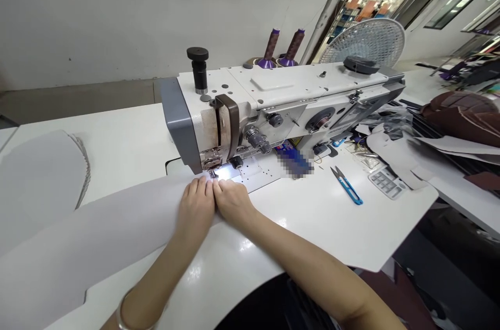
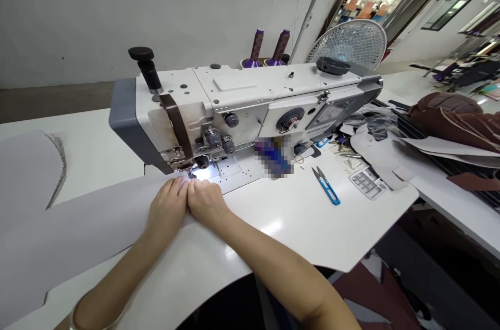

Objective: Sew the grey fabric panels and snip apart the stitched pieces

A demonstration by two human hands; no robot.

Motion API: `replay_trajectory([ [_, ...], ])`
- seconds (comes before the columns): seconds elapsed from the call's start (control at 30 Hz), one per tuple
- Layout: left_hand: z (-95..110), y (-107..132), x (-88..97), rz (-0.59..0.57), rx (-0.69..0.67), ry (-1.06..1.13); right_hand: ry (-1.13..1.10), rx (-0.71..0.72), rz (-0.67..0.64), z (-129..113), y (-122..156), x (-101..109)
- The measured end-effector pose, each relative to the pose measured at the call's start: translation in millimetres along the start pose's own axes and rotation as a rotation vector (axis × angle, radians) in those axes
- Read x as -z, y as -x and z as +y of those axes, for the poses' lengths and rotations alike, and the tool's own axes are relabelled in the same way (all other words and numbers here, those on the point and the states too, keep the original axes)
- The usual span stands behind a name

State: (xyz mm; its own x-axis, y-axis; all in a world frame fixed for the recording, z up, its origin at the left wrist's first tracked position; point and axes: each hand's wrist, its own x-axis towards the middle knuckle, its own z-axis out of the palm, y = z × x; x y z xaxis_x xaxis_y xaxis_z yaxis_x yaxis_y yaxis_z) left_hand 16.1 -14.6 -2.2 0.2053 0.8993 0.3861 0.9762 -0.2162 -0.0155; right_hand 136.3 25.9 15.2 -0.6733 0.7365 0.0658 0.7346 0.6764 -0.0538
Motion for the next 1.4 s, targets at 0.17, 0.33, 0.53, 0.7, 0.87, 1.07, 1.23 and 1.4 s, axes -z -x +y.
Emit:
replay_trajectory([
  [0.17, -14.1, -2.0, -4.4, -0.017, -0.064, -0.024, 0.016, -0.1, 0.036, -1.3, 0.5, -1.2],
  [0.33, -33.2, -5.9, -7.3, -0.011, -0.119, -0.002, 0.059, -0.108, 0.075, 0.6, 2.4, -1.7],
  [0.53, -1.0, -0.6, 0.0, 0.012, 0.03, -0.046, 0.028, -0.076, 0.072, 1.7, 0.9, -3.6],
  [0.7, -0.7, 3.2, -6.1, -0.027, 0.012, -0.027, 0.03, -0.1, 0.058, -0.3, 6.3, 1.1],
  [0.87, -33.0, -0.3, -13.2, -0.056, -0.119, 0.093, 0.044, -0.1, 0.045, -3.3, 8.4, -1.0],
  [1.07, -44.0, -5.8, -17.1, -0.054, -0.111, 0.139, 0.044, -0.098, 0.041, -4.9, 6.0, -3.8],
  [1.23, -37.8, -9.3, -8.2, 0.017, -0.121, 0.093, 0.018, -0.126, -0.011, -4.7, 5.7, 1.1],
  [1.4, -12.5, -0.6, 0.2, 0.104, -0.103, 0.074, -0.034, -0.107, -0.036, -3.8, 7.5, 3.3],
])
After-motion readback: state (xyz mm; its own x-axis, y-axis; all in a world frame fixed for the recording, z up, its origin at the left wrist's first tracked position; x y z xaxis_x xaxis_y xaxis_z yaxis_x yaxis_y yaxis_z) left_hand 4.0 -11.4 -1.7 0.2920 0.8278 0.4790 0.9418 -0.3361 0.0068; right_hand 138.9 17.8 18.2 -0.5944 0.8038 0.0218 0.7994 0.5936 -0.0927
